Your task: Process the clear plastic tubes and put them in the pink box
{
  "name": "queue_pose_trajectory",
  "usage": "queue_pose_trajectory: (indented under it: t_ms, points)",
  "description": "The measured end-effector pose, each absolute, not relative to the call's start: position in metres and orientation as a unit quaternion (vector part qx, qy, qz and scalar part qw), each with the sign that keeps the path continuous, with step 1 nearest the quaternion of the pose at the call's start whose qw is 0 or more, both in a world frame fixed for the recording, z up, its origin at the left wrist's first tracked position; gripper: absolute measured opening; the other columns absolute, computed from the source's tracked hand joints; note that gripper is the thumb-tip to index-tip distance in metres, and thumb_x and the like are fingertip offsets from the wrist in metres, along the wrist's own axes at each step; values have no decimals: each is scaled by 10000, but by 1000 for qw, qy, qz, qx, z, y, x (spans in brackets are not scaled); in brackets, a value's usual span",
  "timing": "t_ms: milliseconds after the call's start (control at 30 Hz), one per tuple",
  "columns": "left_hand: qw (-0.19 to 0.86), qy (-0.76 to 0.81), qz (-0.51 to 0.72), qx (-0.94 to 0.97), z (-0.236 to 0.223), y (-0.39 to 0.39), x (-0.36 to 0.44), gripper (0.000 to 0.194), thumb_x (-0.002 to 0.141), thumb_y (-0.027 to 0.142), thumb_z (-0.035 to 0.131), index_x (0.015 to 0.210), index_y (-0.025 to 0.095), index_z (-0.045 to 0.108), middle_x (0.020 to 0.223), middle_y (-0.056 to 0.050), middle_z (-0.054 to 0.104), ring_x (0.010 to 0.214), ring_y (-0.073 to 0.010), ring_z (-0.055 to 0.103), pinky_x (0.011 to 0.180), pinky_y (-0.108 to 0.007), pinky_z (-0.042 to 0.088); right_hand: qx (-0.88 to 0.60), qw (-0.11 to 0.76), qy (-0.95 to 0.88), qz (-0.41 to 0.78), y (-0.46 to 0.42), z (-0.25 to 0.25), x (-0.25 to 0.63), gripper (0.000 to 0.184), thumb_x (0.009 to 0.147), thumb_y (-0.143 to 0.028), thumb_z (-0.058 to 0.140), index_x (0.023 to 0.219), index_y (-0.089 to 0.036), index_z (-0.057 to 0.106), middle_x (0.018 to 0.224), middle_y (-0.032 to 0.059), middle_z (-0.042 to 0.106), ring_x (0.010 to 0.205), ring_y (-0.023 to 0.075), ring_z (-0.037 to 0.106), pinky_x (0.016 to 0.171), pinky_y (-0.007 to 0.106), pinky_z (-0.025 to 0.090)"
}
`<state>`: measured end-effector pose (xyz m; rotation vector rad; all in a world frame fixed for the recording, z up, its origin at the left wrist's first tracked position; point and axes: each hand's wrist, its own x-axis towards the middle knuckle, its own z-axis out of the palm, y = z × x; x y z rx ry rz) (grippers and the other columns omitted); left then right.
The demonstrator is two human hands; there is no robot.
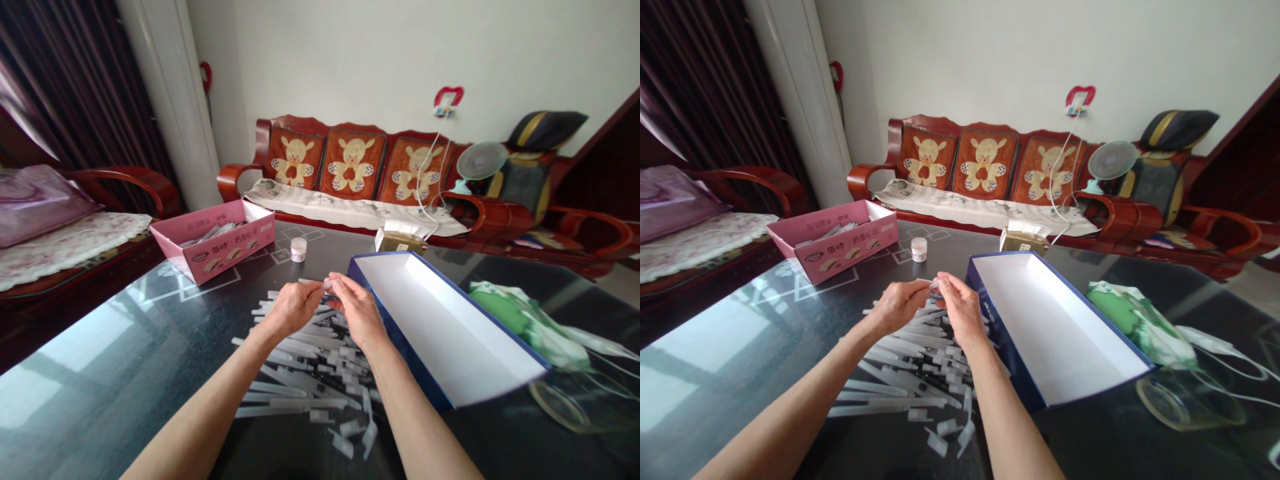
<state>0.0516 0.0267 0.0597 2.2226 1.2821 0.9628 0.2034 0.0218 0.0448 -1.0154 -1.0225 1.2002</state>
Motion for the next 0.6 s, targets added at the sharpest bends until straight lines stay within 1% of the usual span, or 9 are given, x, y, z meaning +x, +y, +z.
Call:
queue_pose_trajectory:
  t_ms: [100,200,267,300,367,400,500,600]
  points:
    - [155,439,320,825,61,28,47,347,943,354,393,805,195,669,682,-13,637,590,-103,534,573,-213,319,-455,560,-507,472,22,46,204,314,709,-402,716,949,-200,713,886,31,729,785,171,669,610,243,526]
    - [135,452,306,827,55,39,33,362,947,386,384,880,206,691,810,-47,680,710,-133,605,629,-215,364,-477,578,-509,423,36,44,212,296,688,-412,719,883,-190,712,731,6,699,704,165,666,635,265,539]
    - [117,514,279,803,47,49,20,397,949,392,361,870,195,697,795,-62,679,725,-152,620,646,-229,385,-503,606,-488,376,52,39,219,333,689,-432,699,909,-182,706,691,-2,679,681,161,658,639,271,536]
    - [110,545,254,792,43,53,14,418,948,396,354,836,187,698,774,-68,676,719,-161,622,646,-236,392,-523,602,-490,352,60,36,223,346,683,-433,690,915,-176,705,669,-3,669,655,159,646,618,269,527]
    - [101,571,209,787,33,60,4,438,940,401,357,770,183,697,742,-74,668,703,-170,622,647,-246,408,-558,576,-509,312,75,27,228,349,680,-432,657,897,-164,708,630,-2,649,613,156,623,584,261,504]
    - [96,565,197,795,29,62,1,405,928,381,383,769,190,702,751,-74,669,720,-173,624,663,-250,421,-572,560,-517,303,80,22,230,352,687,-433,631,895,-159,709,618,-2,645,596,153,613,569,256,491]
    - [85,524,200,823,20,64,-2,267,872,306,472,830,223,722,800,-64,679,815,-179,628,743,-261,454,-610,501,-556,259,84,11,234,331,704,-412,561,856,-162,716,578,-13,630,554,141,580,535,232,447]
    - [81,497,200,840,16,64,-2,260,874,290,473,837,231,724,811,-56,679,852,-177,624,804,-273,463,-645,421,-606,196,78,7,236,280,717,-353,511,780,-181,723,531,-24,605,515,136,552,508,222,403]
